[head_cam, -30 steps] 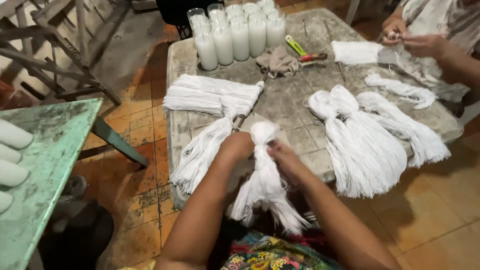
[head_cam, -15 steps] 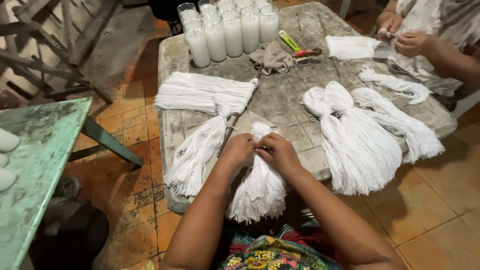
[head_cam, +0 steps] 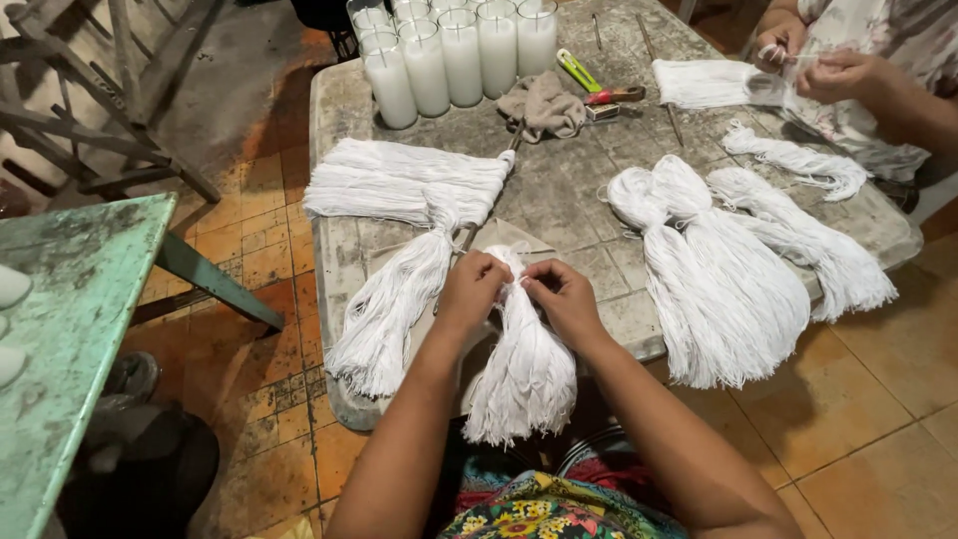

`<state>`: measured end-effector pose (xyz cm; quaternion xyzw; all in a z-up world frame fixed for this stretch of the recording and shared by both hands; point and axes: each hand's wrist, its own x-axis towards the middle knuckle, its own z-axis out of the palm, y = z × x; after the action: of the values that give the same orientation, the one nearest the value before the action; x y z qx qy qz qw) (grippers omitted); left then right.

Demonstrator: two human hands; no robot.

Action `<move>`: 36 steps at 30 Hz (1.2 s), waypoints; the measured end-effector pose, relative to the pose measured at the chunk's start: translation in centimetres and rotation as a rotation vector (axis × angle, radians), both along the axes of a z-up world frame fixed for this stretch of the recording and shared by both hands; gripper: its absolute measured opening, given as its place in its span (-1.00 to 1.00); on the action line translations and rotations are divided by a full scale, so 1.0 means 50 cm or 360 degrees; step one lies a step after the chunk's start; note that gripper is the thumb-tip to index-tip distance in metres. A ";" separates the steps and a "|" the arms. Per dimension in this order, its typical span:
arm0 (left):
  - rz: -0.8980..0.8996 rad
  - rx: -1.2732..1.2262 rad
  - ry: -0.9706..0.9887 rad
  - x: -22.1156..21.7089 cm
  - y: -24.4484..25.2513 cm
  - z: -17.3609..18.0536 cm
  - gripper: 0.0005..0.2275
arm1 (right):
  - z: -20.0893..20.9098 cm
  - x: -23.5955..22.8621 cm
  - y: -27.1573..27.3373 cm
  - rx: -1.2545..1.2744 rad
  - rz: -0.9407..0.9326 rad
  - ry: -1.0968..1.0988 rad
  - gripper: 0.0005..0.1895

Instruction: Tying bundles of white cotton wicks with thin string on a wooden table

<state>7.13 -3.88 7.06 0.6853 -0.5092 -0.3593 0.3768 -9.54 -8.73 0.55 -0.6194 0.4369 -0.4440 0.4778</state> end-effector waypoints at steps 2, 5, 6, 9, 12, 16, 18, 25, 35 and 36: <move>0.0126 -0.0285 0.0162 -0.007 0.018 0.016 -0.84 | 0.009 -0.001 0.005 0.0085 0.0002 -0.0183 -0.85; 0.0176 -0.0342 0.0498 -0.006 -0.006 -0.067 -0.86 | 0.012 0.008 -0.003 0.0226 0.0053 -0.0458 -0.86; 0.0177 -0.0338 0.0500 -0.007 -0.007 -0.073 -0.86 | 0.013 0.007 -0.011 0.0231 0.0052 -0.0456 -0.86; 0.0200 -0.0335 0.1042 -0.009 -0.014 -0.087 -0.85 | 0.012 0.003 -0.041 0.0307 0.0087 -0.0551 -0.87; 0.0170 -0.0364 0.1101 -0.006 -0.022 -0.086 -0.85 | 0.017 0.003 -0.061 0.0366 0.0140 -0.0561 -0.86; 0.0137 -0.0405 0.1033 -0.005 -0.027 -0.066 -0.85 | 0.049 0.006 -0.055 0.0624 0.0179 -0.0564 -0.89; 0.0143 -0.0436 0.1031 -0.006 -0.027 -0.067 -0.86 | 0.048 0.003 -0.057 0.0725 0.0178 -0.0560 -0.88; 0.0093 -0.0447 0.0769 -0.009 -0.015 -0.060 -0.77 | 0.042 -0.005 -0.057 0.0718 0.0260 -0.0614 -0.83; 0.0138 -0.0640 0.0493 -0.002 -0.010 -0.068 -0.77 | 0.030 0.000 -0.079 0.0447 0.0357 -0.0494 -0.80; 0.0140 -0.0639 0.0493 -0.006 -0.003 -0.056 -0.77 | 0.036 0.000 -0.075 0.0448 0.0358 -0.0493 -0.80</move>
<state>6.82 -4.03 4.24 0.5549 -0.4763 -0.3350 0.5941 -9.53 -12.47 2.36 -0.5159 0.3441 -0.4125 0.6673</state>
